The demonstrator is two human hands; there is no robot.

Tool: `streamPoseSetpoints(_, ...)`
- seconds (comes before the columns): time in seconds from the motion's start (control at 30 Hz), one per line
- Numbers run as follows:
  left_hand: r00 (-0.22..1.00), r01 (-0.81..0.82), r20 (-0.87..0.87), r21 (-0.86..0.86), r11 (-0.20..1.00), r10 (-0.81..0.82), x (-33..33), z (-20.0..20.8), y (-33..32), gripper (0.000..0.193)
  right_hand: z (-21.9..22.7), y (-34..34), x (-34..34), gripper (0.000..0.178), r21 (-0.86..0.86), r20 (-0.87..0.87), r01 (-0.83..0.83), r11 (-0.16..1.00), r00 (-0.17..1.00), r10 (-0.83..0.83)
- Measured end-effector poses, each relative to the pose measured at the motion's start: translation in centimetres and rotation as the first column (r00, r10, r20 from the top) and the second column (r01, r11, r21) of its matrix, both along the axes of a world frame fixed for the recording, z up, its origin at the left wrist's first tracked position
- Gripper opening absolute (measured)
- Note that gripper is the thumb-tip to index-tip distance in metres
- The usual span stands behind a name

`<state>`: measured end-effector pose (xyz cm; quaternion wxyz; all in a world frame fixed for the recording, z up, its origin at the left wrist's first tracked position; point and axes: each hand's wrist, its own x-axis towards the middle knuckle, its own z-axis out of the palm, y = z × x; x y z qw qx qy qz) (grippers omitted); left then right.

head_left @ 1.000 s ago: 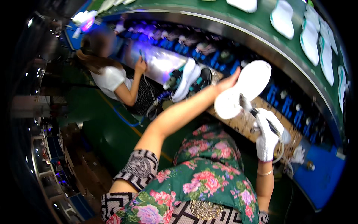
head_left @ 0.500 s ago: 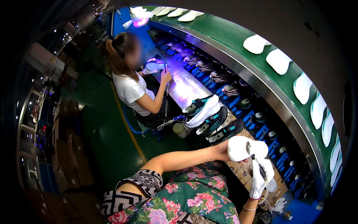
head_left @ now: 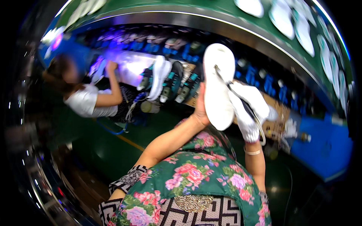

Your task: The person applies a liquid from a brush to the soles of white shoe components while holding them in one hand, then places the items onto a shelf above the work area.

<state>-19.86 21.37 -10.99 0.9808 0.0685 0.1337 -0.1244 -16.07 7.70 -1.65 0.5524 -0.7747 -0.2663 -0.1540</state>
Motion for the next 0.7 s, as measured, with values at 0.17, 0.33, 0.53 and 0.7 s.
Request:
streamPoseSetpoints(0.17, 0.998, 0.031, 0.054, 0.131, 0.991, -0.038, -0.3, 0.2, -2.0, 0.088, -0.3, -0.5, -0.9, 0.025, 0.17, -0.159, 0.108, 0.98, 0.984, -0.081)
streamPoseSetpoints(0.33, 0.994, 0.073, 0.061, 0.254, 0.965, -0.092, -0.6, -1.3, -2.3, 0.087, -3.8, -0.6, -2.5, 0.026, 0.144, -0.227, 0.139, 0.98, 0.968, -0.104)
streamPoseSetpoints(0.53, 0.996, 0.032, 0.076, 0.084, 0.996, -0.038, 0.3, -1.2, -2.1, 0.085, -1.5, 1.0, -3.0, 0.021, 0.406, -0.447, 0.227, 0.885, 0.894, -0.024)
streamPoseSetpoints(0.7, 0.995, 0.049, 0.088, -0.011, 0.999, -0.048, 0.8, -1.2, -2.4, 0.084, -5.9, 1.8, -4.3, 0.037, 0.241, -0.201, 0.215, 0.946, 0.965, -0.168)
